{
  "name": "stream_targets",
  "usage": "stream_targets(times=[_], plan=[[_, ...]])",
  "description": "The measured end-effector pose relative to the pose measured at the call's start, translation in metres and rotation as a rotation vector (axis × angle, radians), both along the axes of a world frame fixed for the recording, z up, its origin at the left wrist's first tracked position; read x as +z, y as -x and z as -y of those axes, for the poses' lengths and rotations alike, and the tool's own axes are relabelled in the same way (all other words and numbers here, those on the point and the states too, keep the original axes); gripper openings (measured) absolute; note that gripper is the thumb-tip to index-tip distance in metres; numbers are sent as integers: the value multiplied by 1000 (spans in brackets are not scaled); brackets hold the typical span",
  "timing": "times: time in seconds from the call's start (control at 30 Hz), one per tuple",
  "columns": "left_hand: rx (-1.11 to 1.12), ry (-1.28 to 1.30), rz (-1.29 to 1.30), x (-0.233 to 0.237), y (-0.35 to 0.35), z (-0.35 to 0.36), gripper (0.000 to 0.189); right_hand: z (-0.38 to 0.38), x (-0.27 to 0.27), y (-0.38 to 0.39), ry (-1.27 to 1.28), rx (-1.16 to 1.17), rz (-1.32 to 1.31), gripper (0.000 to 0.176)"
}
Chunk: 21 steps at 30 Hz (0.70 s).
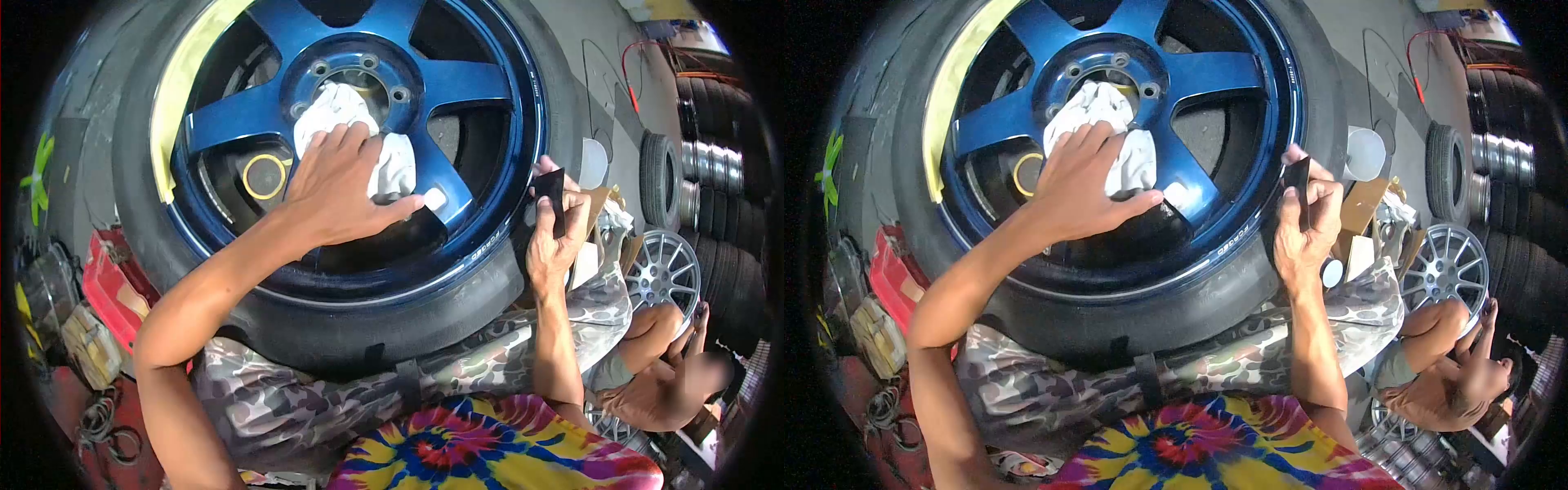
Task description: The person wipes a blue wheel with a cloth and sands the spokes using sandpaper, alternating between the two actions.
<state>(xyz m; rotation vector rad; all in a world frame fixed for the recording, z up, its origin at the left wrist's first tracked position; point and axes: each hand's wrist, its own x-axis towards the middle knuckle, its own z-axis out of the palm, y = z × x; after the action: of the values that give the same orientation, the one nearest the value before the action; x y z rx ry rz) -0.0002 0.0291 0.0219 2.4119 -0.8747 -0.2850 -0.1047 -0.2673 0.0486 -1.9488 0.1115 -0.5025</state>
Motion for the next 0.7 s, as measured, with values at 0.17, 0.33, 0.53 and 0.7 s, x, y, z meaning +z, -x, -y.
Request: stream_targets(times=[0.17, 0.33, 0.53, 0.7], plan=[[121, -19, 117, -8, 10, 24, 87, -9, 9, 13, 438, 71, -82, 15], [120, -29, 88, -8, 12, 34, 97, -31, 17, 18, 335, 67, -158, 27], [131, 66, 105, -4, 17, 39, 117, -45, 25, 20, 93, 36, -408, 43], [137, 98, 49, -9, 11, 39, 109, -48, 33, 12, 212, 99, -432, 20]])
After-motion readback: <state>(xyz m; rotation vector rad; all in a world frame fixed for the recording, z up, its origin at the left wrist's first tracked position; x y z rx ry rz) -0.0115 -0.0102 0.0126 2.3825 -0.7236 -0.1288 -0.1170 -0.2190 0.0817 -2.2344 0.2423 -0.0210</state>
